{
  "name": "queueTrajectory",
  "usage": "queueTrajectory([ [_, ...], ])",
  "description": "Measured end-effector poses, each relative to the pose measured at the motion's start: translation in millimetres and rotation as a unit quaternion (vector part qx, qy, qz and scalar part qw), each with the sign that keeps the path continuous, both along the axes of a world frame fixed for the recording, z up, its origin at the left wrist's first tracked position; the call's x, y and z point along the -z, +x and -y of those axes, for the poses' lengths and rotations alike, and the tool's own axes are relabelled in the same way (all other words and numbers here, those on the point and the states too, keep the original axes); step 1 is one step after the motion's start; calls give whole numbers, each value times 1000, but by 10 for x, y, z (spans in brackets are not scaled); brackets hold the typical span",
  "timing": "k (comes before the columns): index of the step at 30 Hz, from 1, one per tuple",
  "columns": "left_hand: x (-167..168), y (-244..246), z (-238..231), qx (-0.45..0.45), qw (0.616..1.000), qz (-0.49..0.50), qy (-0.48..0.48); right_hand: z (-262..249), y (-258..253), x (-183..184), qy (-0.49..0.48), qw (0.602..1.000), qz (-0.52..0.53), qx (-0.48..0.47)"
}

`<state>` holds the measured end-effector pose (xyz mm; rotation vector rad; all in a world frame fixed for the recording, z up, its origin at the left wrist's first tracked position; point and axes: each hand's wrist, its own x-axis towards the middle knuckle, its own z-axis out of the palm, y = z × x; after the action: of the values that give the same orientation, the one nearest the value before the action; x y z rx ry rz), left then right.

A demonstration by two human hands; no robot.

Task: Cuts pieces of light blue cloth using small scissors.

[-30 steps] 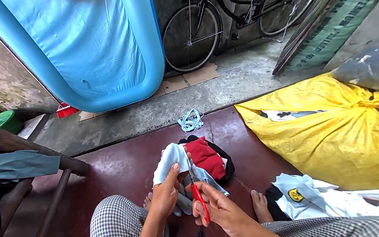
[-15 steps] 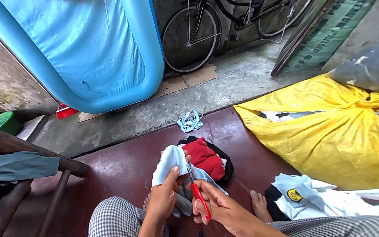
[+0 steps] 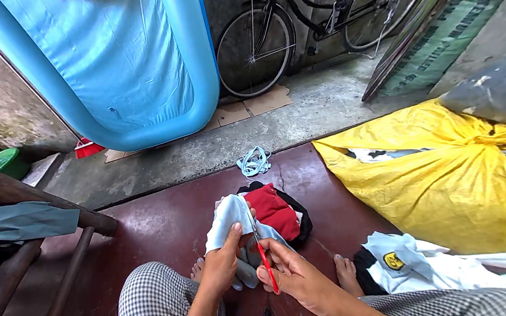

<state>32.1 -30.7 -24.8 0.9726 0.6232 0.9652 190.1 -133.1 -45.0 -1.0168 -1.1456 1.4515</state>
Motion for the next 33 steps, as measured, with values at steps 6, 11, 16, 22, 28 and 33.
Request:
queueTrajectory([
  [6,8,-18,-26,-5,1000,-7,11,6,6,-66,-64,998,22,12],
  [11,-24,-25,-13,0,1000,0,-4,-41,111,-26,-23,998,5,-58],
  [16,2,-45,2,22,1000,-4,8,-62,144,-68,-13,998,15,-60],
  [22,6,-42,9,18,1000,-12,5,-58,138,-64,-24,998,26,-42],
  [28,21,-42,-1,17,1000,-19,4,-58,168,-123,-58,997,22,-53],
  [33,73,-38,23,34,999,-17,19,-79,220,-101,-37,996,41,-73],
])
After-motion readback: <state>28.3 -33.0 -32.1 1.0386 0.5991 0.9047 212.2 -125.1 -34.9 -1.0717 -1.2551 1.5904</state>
